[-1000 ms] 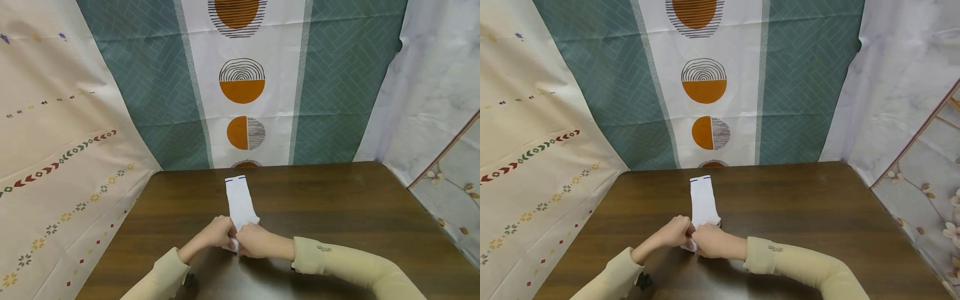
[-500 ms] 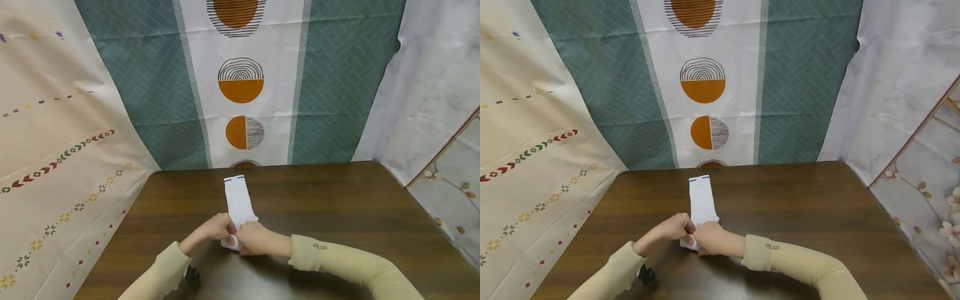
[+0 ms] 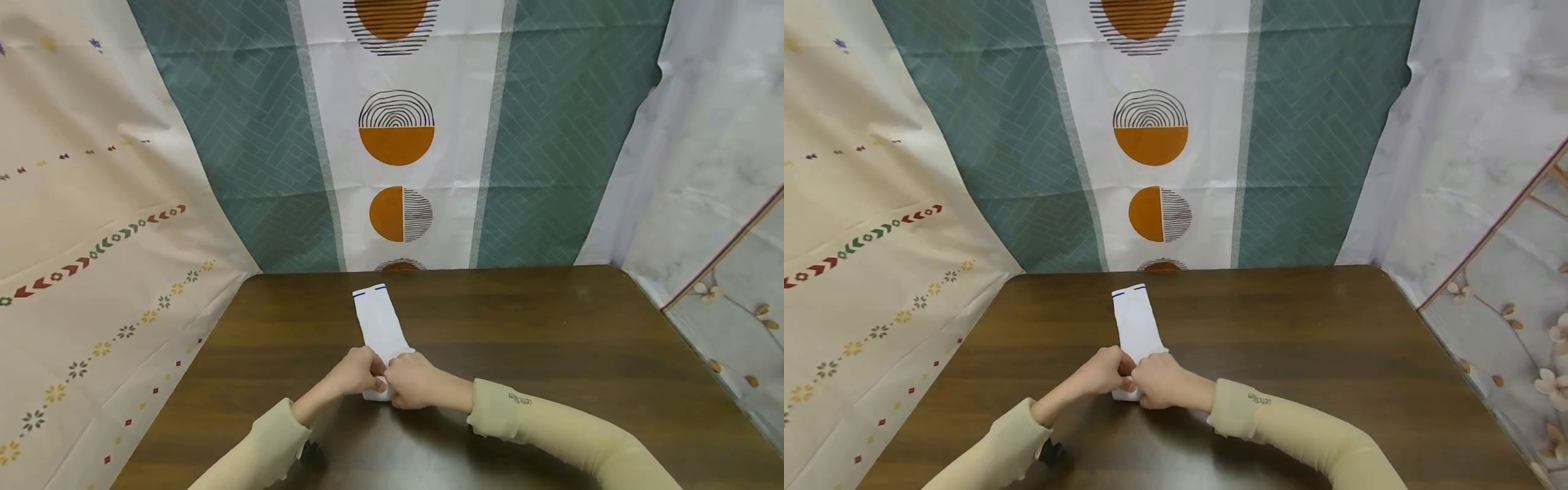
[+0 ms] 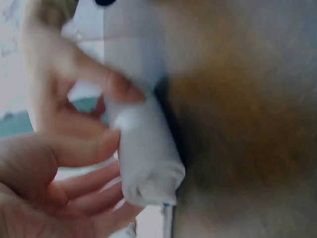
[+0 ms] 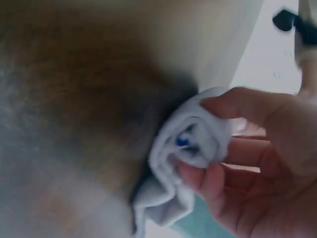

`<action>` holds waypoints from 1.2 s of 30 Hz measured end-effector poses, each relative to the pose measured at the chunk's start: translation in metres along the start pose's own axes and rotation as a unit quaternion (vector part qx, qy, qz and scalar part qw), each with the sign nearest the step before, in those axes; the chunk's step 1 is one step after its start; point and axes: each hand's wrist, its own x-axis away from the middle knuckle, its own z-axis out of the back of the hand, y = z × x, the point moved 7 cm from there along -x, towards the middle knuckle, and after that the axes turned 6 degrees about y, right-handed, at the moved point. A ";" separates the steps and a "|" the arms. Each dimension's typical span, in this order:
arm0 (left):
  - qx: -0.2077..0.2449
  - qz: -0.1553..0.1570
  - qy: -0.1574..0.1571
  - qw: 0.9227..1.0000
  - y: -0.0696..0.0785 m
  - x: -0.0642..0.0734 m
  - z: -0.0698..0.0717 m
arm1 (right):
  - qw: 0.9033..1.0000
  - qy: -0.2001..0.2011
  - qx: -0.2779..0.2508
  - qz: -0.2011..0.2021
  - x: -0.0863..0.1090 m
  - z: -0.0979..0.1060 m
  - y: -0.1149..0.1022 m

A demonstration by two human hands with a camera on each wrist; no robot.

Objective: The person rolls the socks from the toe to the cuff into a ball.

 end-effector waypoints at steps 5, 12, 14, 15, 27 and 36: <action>-0.047 -0.029 0.085 0.995 0.014 0.012 0.002 | 0.996 -0.009 -0.087 0.003 -0.006 -0.011 0.012; -0.123 -0.075 0.095 0.985 0.023 0.013 -0.003 | 0.963 -0.073 -0.260 -0.017 -0.014 -0.021 0.027; -0.128 -0.084 0.087 0.984 0.022 0.012 -0.007 | 0.957 -0.083 -0.277 -0.027 -0.012 -0.023 0.027; -0.131 -0.091 0.085 0.984 0.021 0.011 -0.008 | 0.956 -0.085 -0.278 -0.033 -0.011 -0.023 0.026; -0.124 -0.133 0.036 0.983 0.024 0.013 -0.020 | 0.944 -0.108 -0.283 -0.128 0.012 -0.011 0.015; -0.129 -0.140 0.004 0.982 0.028 0.003 -0.022 | 0.982 -0.051 -0.135 -0.123 0.023 0.003 0.007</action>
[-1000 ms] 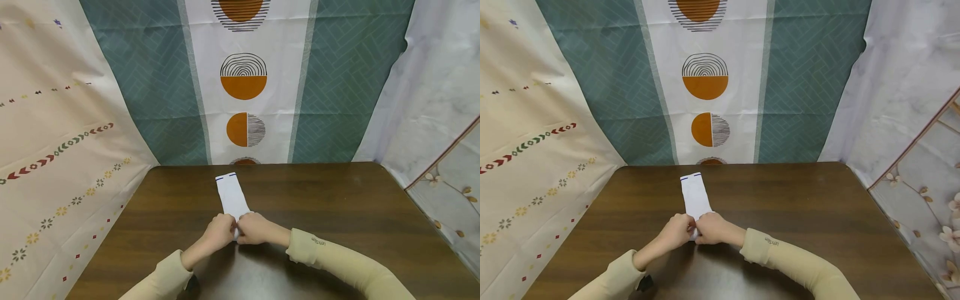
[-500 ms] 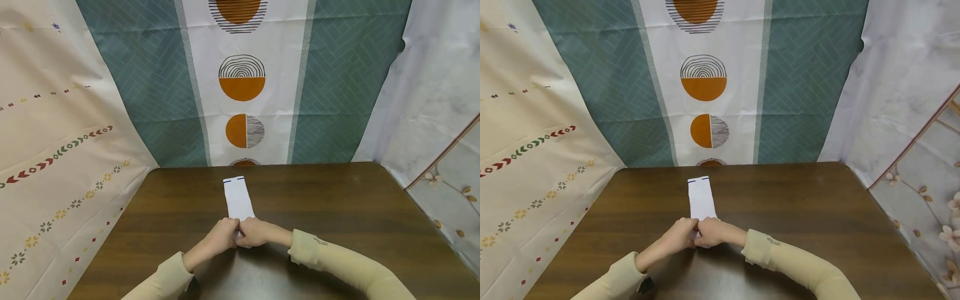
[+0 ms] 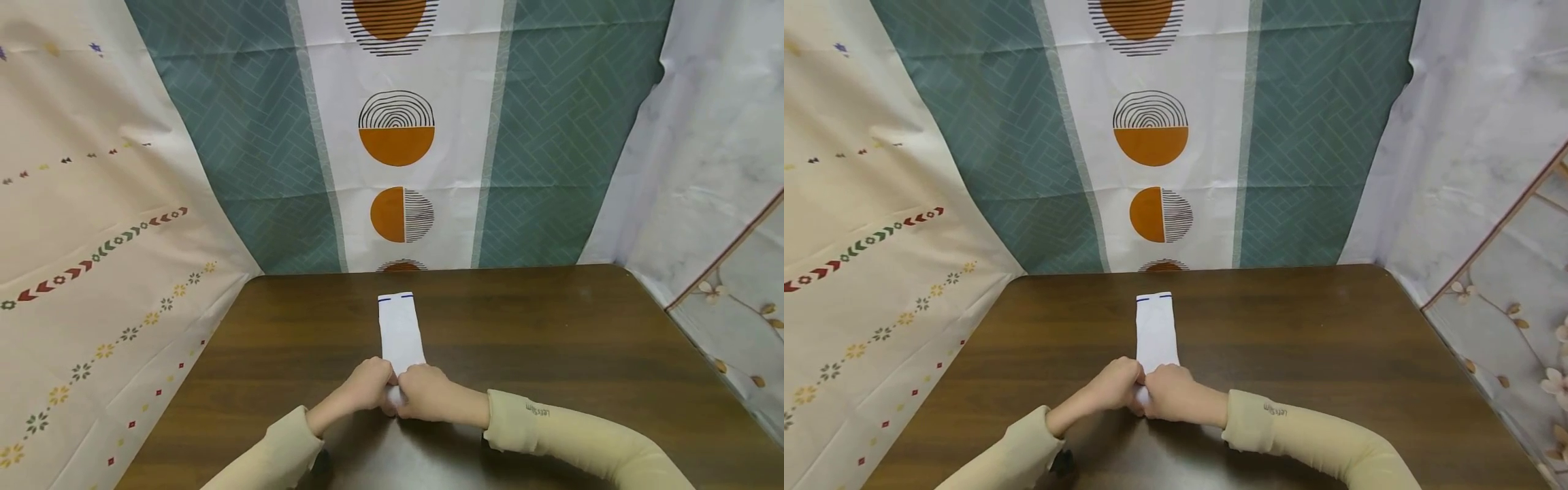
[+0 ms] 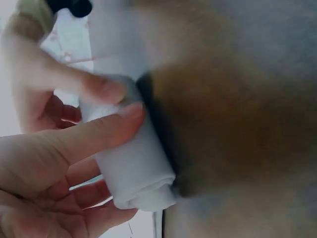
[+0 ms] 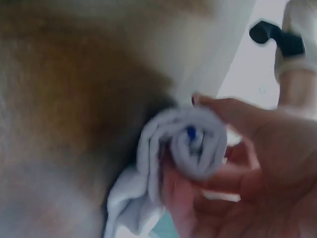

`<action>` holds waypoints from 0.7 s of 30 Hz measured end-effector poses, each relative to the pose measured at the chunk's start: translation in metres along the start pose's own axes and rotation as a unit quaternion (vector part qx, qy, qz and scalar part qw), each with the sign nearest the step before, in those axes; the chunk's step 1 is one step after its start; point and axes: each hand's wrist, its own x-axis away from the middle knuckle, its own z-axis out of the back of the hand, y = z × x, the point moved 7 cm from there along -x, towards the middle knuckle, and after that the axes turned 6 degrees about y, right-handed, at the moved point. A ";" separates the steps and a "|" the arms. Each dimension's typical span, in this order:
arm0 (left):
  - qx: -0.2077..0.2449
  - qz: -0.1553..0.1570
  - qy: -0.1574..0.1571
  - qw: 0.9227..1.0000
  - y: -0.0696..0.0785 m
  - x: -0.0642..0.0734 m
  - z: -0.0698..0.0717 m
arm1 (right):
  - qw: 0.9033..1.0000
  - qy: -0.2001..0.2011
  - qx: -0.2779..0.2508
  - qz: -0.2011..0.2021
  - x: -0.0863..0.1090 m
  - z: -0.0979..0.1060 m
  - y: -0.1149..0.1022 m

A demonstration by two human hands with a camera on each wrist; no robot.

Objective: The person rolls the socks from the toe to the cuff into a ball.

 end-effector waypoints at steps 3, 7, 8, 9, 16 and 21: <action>0.026 0.031 -0.037 0.999 -0.006 -0.004 -0.002 | 0.996 0.042 0.071 0.019 0.003 0.007 -0.009; 0.049 0.061 -0.075 0.994 -0.012 -0.007 -0.005 | 0.988 0.089 0.115 0.058 0.005 0.014 -0.018; 0.053 0.066 -0.083 0.993 -0.012 -0.008 -0.006 | 0.985 0.096 0.122 0.070 0.005 0.015 -0.020; 0.057 0.067 -0.091 0.992 -0.013 -0.009 -0.006 | 0.984 0.099 0.126 0.081 0.004 0.015 -0.020; 0.088 0.066 -0.104 0.988 -0.013 -0.012 -0.005 | 0.990 0.058 0.052 0.115 -0.012 0.014 -0.009; 0.097 0.026 -0.060 0.993 -0.012 -0.009 -0.002 | 0.992 -0.016 -0.080 0.101 -0.027 0.009 0.012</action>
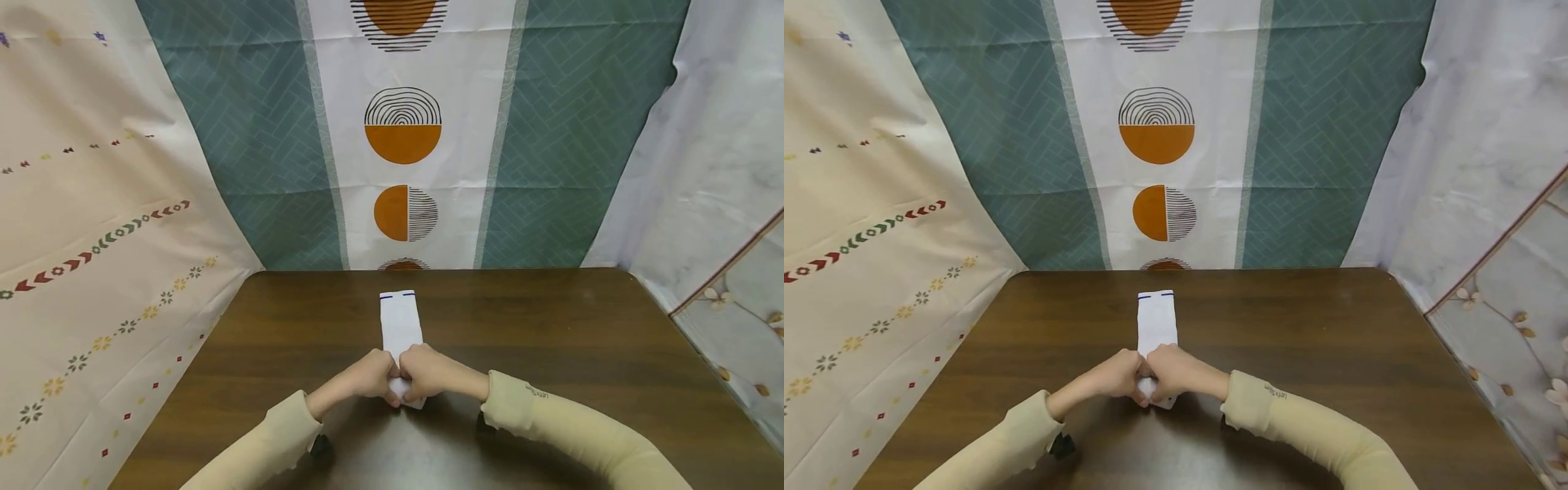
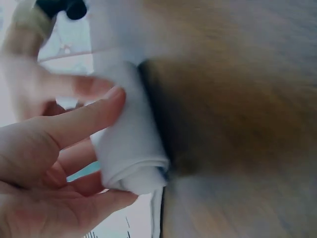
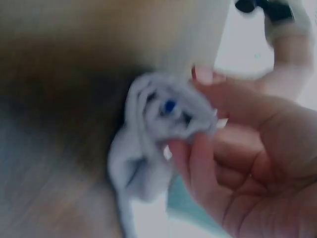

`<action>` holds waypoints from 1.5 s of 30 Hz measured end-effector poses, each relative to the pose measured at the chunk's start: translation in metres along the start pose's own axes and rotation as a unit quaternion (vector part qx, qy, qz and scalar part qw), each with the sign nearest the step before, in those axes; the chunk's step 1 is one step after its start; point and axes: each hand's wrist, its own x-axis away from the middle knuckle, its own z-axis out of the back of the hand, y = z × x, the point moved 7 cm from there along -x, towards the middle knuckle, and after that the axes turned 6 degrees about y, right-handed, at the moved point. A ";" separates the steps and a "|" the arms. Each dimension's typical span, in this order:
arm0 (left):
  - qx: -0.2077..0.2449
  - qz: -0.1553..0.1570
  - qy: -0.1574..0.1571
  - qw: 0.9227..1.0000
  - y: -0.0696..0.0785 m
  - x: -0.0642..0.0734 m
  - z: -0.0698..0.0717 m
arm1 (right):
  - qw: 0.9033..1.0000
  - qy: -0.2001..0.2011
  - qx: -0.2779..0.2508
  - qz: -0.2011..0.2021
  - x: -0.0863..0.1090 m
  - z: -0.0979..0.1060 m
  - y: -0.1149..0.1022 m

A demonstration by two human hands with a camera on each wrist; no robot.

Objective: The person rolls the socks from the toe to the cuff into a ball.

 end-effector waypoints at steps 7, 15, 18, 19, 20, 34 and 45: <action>-0.167 -0.058 0.058 0.982 0.013 0.005 0.001 | 0.965 -0.096 -0.223 -0.098 -0.004 -0.013 0.045; -0.194 -0.069 0.032 0.978 0.014 -0.008 0.002 | 0.943 -0.110 -0.277 -0.148 0.002 -0.017 0.060; -0.178 -0.066 0.010 0.982 0.011 -0.012 0.001 | 0.950 -0.082 -0.252 -0.163 0.005 -0.014 0.062; -0.177 -0.067 0.003 0.982 0.011 -0.013 0.001 | 0.955 -0.070 -0.237 -0.163 0.006 -0.013 0.062; -0.178 -0.068 -0.001 0.982 0.010 -0.014 0.000 | 0.960 -0.058 -0.221 -0.160 0.006 -0.011 0.062; -0.145 -0.040 -0.013 0.988 0.010 -0.017 0.004 | 0.994 0.030 -0.074 -0.068 0.015 0.011 0.027; -0.123 -0.023 -0.042 0.991 0.004 -0.021 0.002 | 0.963 0.048 0.263 -0.017 0.027 -0.003 -0.018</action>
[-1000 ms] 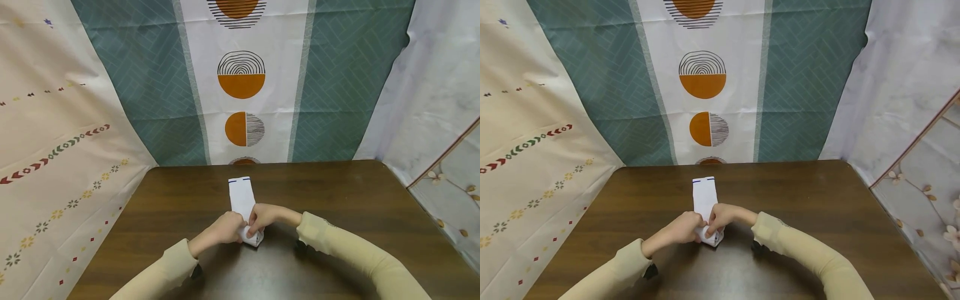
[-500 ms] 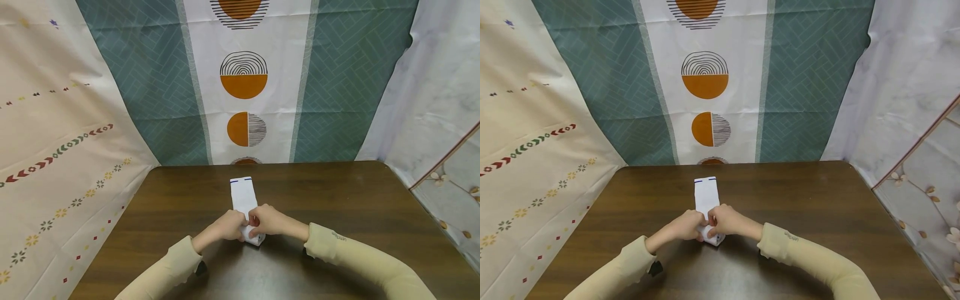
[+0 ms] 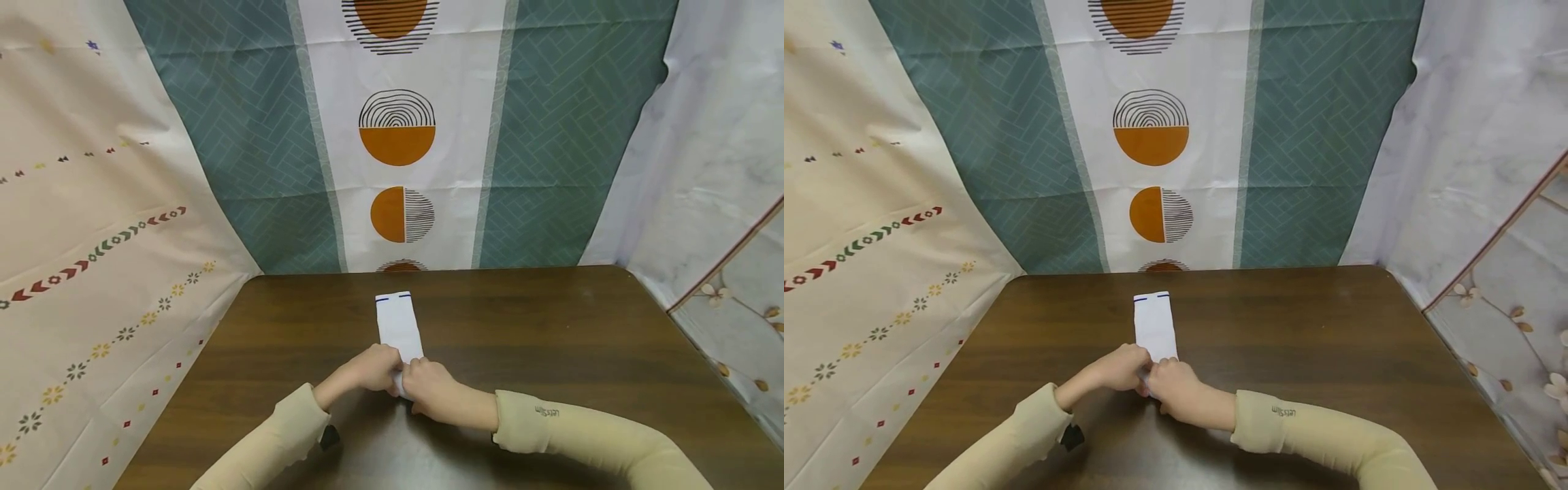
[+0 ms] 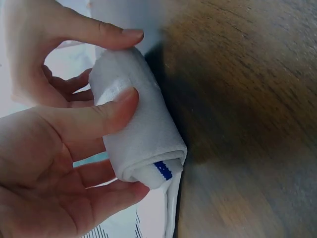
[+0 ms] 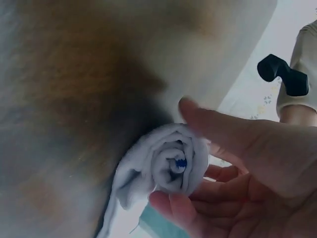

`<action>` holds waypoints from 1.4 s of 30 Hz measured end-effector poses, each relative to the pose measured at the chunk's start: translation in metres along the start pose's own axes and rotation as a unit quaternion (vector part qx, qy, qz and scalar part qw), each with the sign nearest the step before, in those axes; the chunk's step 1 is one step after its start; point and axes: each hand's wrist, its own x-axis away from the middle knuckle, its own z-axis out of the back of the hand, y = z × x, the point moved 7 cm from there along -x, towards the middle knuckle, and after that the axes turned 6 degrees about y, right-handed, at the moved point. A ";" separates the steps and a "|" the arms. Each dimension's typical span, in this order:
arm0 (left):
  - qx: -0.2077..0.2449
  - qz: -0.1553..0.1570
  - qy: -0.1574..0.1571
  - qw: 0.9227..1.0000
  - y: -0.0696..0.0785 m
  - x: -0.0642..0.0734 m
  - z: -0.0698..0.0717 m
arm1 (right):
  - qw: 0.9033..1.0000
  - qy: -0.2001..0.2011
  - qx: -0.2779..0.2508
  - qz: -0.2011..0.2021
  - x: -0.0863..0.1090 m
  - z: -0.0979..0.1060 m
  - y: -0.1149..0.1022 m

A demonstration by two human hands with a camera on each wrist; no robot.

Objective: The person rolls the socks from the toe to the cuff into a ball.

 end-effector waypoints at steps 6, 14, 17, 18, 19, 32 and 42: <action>0.008 0.000 0.000 1.000 -0.002 -0.001 0.000 | 1.000 0.015 0.010 -0.008 -0.002 0.003 -0.002; 0.034 0.002 0.000 0.999 -0.008 0.005 -0.007 | 0.998 0.062 0.019 -0.007 0.001 0.005 -0.007; 0.054 -0.002 0.005 0.999 -0.009 0.009 -0.009 | 0.999 0.047 0.006 0.002 -0.002 0.002 -0.005; 0.059 -0.003 0.008 0.998 -0.009 0.010 -0.009 | 0.999 0.037 0.000 0.007 -0.003 0.001 -0.003; 0.063 -0.003 0.010 0.998 -0.009 0.011 -0.010 | 1.000 0.026 -0.004 0.012 -0.005 -0.001 -0.001; -0.052 -0.002 0.087 0.995 0.006 0.022 -0.001 | 0.992 -0.078 -0.090 0.050 -0.019 -0.009 0.023; 0.075 0.058 0.119 0.988 -0.008 0.016 0.000 | 0.972 -0.150 -0.175 0.047 -0.028 -0.017 0.040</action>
